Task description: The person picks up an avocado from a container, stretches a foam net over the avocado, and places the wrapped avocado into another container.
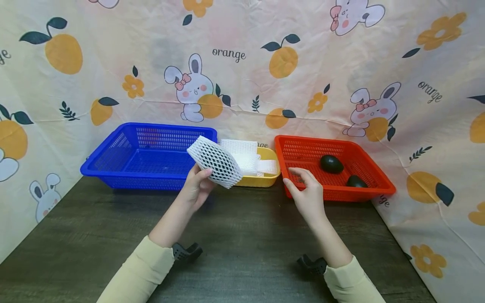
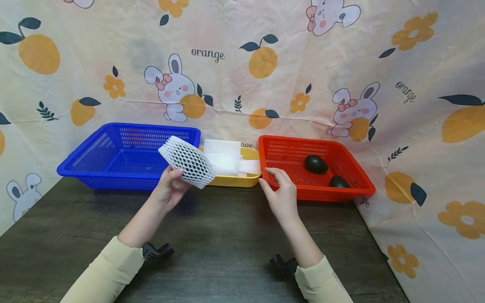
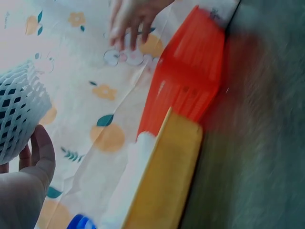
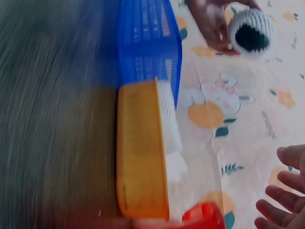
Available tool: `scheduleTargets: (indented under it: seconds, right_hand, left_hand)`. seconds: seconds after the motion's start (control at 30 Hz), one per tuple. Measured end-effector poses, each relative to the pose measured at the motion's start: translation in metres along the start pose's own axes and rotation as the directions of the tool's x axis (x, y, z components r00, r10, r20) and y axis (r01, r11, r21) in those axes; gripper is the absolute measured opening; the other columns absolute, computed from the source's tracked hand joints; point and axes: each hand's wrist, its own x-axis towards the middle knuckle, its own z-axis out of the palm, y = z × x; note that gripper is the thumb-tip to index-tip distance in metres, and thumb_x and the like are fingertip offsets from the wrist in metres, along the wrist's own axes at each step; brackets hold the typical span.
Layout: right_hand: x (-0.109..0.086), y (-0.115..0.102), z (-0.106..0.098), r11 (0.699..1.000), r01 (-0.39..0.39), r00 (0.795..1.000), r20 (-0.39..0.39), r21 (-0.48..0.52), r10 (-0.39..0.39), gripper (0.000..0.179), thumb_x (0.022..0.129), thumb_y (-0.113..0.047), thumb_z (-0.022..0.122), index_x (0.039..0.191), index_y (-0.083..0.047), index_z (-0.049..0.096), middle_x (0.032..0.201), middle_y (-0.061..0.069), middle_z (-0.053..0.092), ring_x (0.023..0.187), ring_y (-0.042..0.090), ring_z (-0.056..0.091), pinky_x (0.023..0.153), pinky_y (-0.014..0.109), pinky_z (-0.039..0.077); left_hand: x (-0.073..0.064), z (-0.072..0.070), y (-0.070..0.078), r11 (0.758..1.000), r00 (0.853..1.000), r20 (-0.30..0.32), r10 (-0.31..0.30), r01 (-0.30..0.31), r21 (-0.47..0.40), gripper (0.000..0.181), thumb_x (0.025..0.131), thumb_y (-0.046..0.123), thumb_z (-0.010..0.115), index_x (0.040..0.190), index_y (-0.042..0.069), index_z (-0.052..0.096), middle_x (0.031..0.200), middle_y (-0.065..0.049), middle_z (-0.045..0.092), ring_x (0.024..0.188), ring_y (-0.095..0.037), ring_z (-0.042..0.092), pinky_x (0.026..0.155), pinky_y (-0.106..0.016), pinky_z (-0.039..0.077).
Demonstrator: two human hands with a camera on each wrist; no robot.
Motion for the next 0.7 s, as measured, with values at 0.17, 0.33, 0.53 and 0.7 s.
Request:
scheduleTargets:
  seconds: [0.17,0.33,0.53,0.7]
  right_hand:
    - [-0.002,0.013,-0.008,0.988,-0.045,0.996,0.068,-0.150,0.056,0.037,0.087,-0.016,0.073,0.120,-0.002,0.063,0.117,0.014,0.062,0.109,0.031,0.057,0.093,0.049,0.044]
    - [-0.006,0.023,-0.010,0.958,-0.049,0.984,0.149,-0.282,0.094,0.041,0.087,-0.019,0.072,0.122,0.000,0.061,0.117,0.018,0.061,0.106,0.035,0.056,0.092,0.052,0.042]
    - [-0.010,0.034,-0.010,0.935,0.005,0.980,0.188,-0.355,0.066,0.040,0.085,-0.017,0.074,0.120,0.000,0.063,0.116,0.019,0.063,0.108,0.037,0.055,0.097,0.054,0.037]
    - [-0.012,0.042,-0.010,0.931,0.063,0.979,0.202,-0.358,0.012,0.036,0.084,-0.013,0.074,0.117,0.000,0.066,0.114,0.018,0.064,0.108,0.036,0.054,0.097,0.053,0.037]
  left_hand:
    - [0.005,-0.010,0.021,0.998,1.000,0.006,0.005,-0.006,0.066,0.063,0.080,0.013,0.063,0.136,0.015,0.036,0.123,-0.005,0.050,0.110,-0.020,0.054,0.093,-0.036,0.042]
    - [0.009,-0.017,0.038,0.990,1.000,-0.001,0.005,-0.005,0.138,0.063,0.082,0.013,0.059,0.140,0.014,0.034,0.124,-0.005,0.051,0.110,-0.020,0.055,0.092,-0.036,0.043]
    - [0.014,-0.027,0.058,0.973,1.000,-0.008,0.008,-0.006,0.230,0.062,0.084,0.011,0.054,0.141,0.010,0.031,0.121,-0.004,0.052,0.109,-0.018,0.056,0.096,-0.036,0.040]
    - [0.021,-0.034,0.076,0.941,0.999,-0.036,-0.012,0.024,0.337,0.058,0.087,0.011,0.053,0.141,0.006,0.032,0.119,-0.003,0.053,0.108,-0.018,0.055,0.095,-0.034,0.042]
